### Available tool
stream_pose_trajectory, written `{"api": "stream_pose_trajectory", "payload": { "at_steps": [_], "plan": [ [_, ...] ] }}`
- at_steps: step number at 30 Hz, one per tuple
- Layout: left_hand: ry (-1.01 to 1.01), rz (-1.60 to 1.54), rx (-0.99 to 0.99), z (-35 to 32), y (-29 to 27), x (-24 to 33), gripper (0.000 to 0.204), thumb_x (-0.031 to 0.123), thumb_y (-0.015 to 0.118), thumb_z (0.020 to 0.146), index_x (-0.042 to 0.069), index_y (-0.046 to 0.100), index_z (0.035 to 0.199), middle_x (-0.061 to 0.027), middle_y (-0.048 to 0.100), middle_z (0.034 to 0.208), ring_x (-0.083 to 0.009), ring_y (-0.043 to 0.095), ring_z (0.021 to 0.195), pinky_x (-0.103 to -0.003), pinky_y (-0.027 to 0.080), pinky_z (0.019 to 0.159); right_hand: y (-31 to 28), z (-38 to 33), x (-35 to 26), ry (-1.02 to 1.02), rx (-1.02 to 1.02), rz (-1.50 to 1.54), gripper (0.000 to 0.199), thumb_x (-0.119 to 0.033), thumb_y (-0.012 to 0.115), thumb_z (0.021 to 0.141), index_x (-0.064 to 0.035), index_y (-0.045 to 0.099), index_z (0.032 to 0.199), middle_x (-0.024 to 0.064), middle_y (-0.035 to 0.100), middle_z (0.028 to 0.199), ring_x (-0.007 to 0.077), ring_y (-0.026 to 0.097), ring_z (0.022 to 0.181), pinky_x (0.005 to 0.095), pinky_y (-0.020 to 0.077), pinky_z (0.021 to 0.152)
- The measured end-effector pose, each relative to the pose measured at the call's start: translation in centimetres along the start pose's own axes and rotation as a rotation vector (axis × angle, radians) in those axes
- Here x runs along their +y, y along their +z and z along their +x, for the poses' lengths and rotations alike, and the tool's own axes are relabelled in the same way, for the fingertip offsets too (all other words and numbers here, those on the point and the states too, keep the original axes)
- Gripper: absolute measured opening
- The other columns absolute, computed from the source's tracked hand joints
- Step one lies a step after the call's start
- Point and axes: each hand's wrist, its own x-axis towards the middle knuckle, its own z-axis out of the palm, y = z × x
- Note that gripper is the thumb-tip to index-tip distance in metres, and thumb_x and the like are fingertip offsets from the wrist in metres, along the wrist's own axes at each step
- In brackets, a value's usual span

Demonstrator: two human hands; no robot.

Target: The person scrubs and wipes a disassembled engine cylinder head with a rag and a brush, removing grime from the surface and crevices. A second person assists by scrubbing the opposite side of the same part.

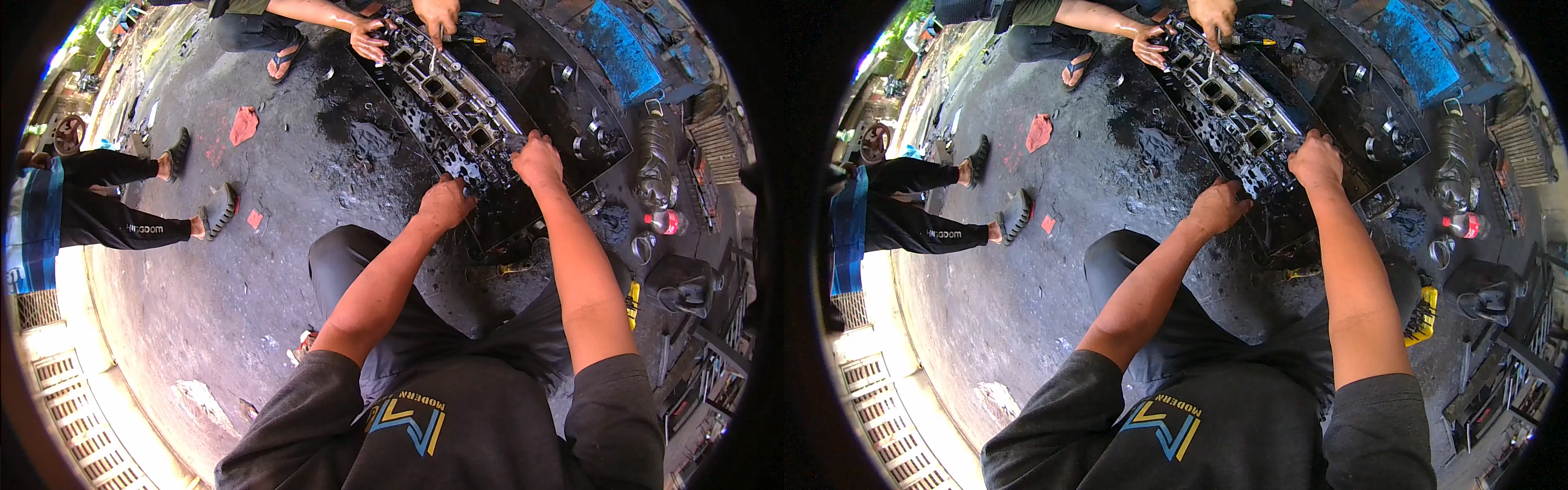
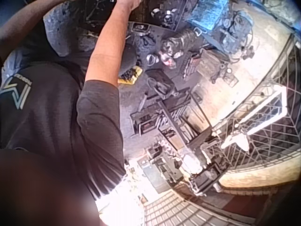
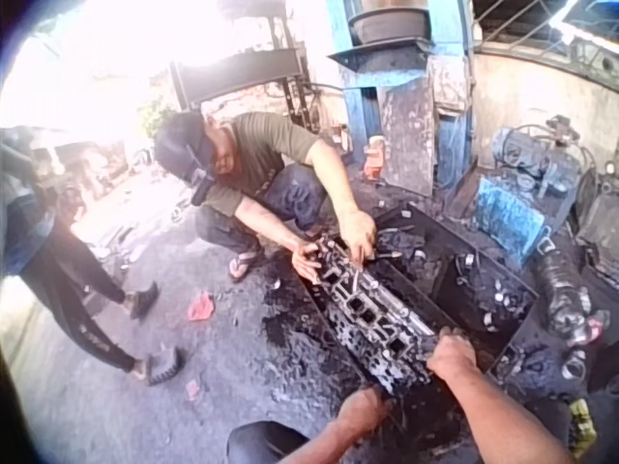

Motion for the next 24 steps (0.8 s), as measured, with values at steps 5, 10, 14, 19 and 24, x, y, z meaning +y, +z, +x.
{"api": "stream_pose_trajectory", "payload": {
  "at_steps": [5, 10, 14, 19, 24],
  "plan": [
    [-0.017, -0.007, 0.003, 0.01, 0.10, 0.12, 0.042, 0.037, 0.067, 0.084, -0.001, 0.065, 0.101, -0.0266, 0.064, 0.104, -0.0407, 0.061, 0.105, -0.047, 0.050, 0.090, -0.11, 0.02, -0.10, 0.004, -0.003, -0.003, 0.051, -0.027, 0.071, 0.080, 0.0010, 0.053, 0.120, 0.0258, 0.059, 0.122, 0.0402, 0.061, 0.111, 0.0456, 0.0511, 0.095],
    [0.007, 0.006, 0.017, 0.05, 0.28, -0.12, 0.042, 0.038, 0.067, 0.084, 0.000, 0.066, 0.101, -0.0265, 0.065, 0.104, -0.0405, 0.061, 0.104, -0.047, 0.050, 0.090, 0.15, 0.13, 0.01, 0.001, 0.006, -0.005, 0.052, -0.027, 0.071, 0.081, 0.0009, 0.053, 0.121, 0.0256, 0.059, 0.122, 0.0401, 0.061, 0.111, 0.0454, 0.0510, 0.095],
    [0.005, 0.005, 0.015, 0.04, 0.40, -0.20, 0.042, 0.038, 0.066, 0.084, -0.001, 0.066, 0.101, -0.0263, 0.065, 0.103, -0.0400, 0.060, 0.106, -0.046, 0.050, 0.090, 0.32, 0.21, 0.11, -0.009, 0.022, -0.008, 0.051, -0.026, 0.071, 0.079, 0.0000, 0.054, 0.119, 0.0255, 0.058, 0.122, 0.0400, 0.063, 0.109, 0.0458, 0.0524, 0.093],
    [0.009, 0.013, 0.011, 0.04, 0.37, -0.16, 0.042, 0.038, 0.066, 0.084, -0.001, 0.066, 0.102, -0.0265, 0.064, 0.104, -0.0399, 0.060, 0.107, -0.046, 0.050, 0.091, 0.32, 0.21, 0.14, -0.014, 0.026, -0.008, 0.050, -0.026, 0.070, 0.079, -0.0001, 0.054, 0.119, 0.0255, 0.058, 0.122, 0.0398, 0.063, 0.109, 0.0458, 0.0522, 0.094],
    [0.008, -0.006, 0.014, -0.05, 0.29, -0.01, 0.042, 0.037, 0.066, 0.084, -0.001, 0.066, 0.103, -0.0259, 0.064, 0.106, -0.0400, 0.060, 0.106, -0.046, 0.049, 0.092, 0.26, 0.14, 0.08, 0.000, 0.024, -0.006, 0.051, -0.026, 0.070, 0.079, -0.0002, 0.054, 0.119, 0.0255, 0.058, 0.122, 0.0397, 0.063, 0.109, 0.0456, 0.0521, 0.094]
  ]
}}
